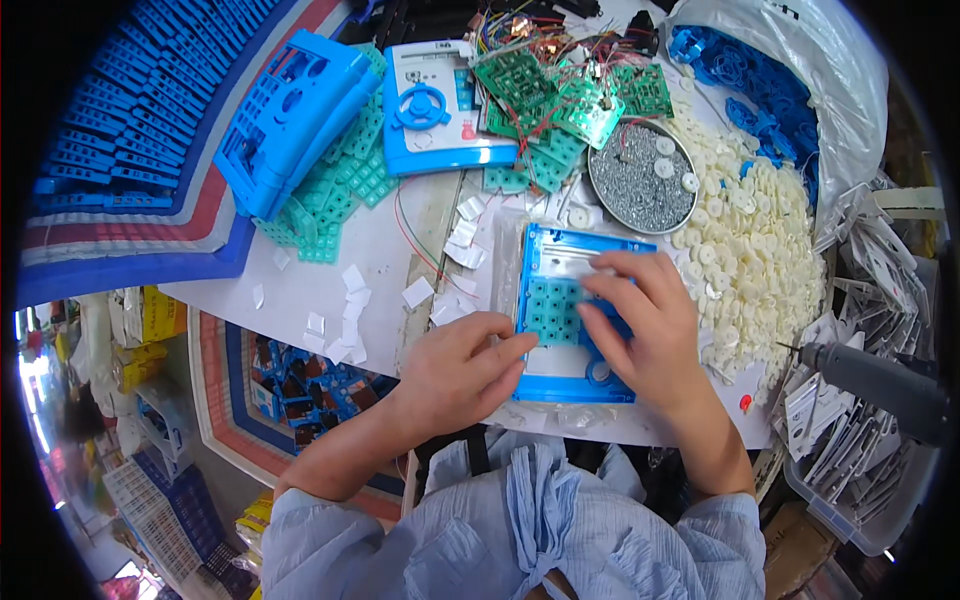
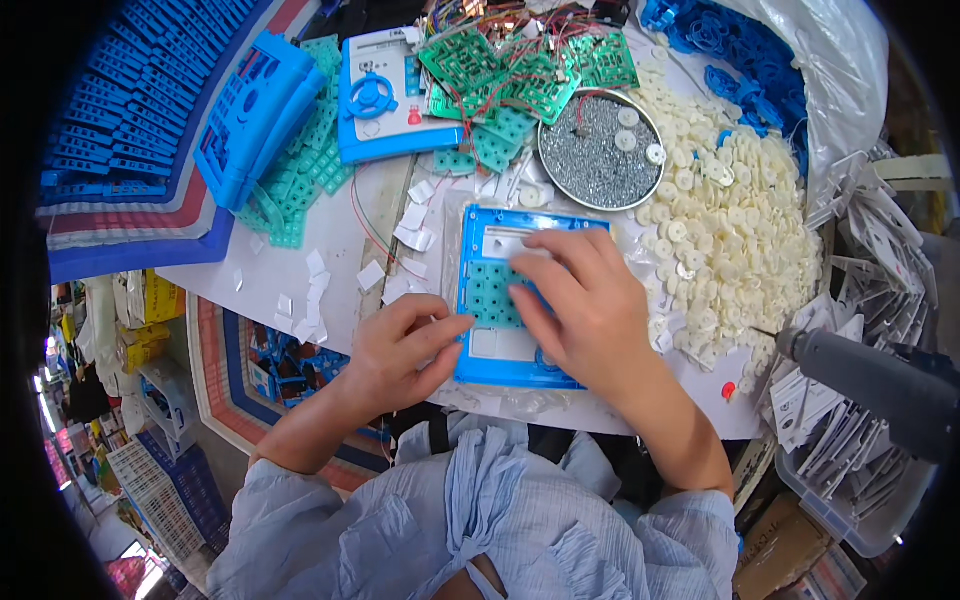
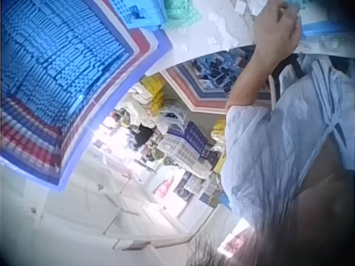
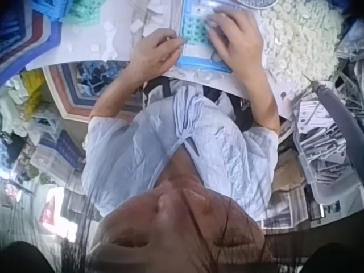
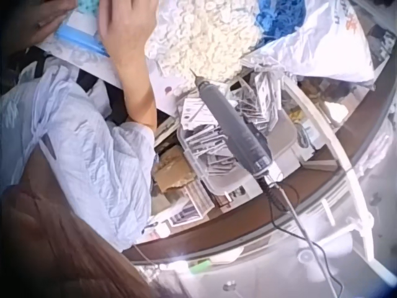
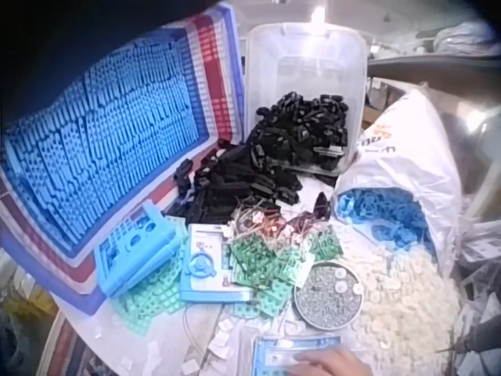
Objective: Assembling and packaging electronic toy devices at a factory workbench.
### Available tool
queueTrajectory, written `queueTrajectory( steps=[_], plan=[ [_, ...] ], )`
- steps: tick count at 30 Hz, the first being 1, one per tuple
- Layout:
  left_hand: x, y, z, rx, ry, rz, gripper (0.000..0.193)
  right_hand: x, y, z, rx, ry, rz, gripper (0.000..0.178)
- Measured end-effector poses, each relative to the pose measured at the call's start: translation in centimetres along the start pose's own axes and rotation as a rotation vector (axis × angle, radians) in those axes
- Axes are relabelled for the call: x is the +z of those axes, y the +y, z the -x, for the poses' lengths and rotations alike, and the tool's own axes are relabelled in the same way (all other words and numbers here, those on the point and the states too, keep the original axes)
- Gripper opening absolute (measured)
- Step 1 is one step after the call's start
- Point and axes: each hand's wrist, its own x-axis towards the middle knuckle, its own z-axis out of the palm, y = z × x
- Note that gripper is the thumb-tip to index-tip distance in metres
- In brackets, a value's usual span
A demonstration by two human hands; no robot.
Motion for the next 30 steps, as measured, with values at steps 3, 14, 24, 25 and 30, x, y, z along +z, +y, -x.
queueTrajectory(
  steps=[3,14,24,25,30],
  plan=[
    [-1.6,-1.1,-3.0,-0.01,0.152,-0.117,0.031,-1.2,0.1,1.4,-0.011,0.023,-0.029,0.026],
    [-4.1,-8.6,-20.9,-0.292,0.253,-0.698,0.029,-2.7,-1.4,2.3,-0.028,-0.023,-0.133,0.021],
    [-4.3,0.6,-19.2,0.318,0.605,-0.231,0.019,-1.9,0.3,-0.3,0.473,0.198,-0.986,0.033],
    [-3.8,1.4,-17.9,0.408,0.539,-0.275,0.02,-1.3,0.0,-2.0,0.489,0.228,-1.213,0.035],
    [-4.2,7.0,-11.0,0.409,0.226,-0.204,0.029,-0.3,0.2,-4.7,0.525,0.247,-1.599,0.035]
  ],
)
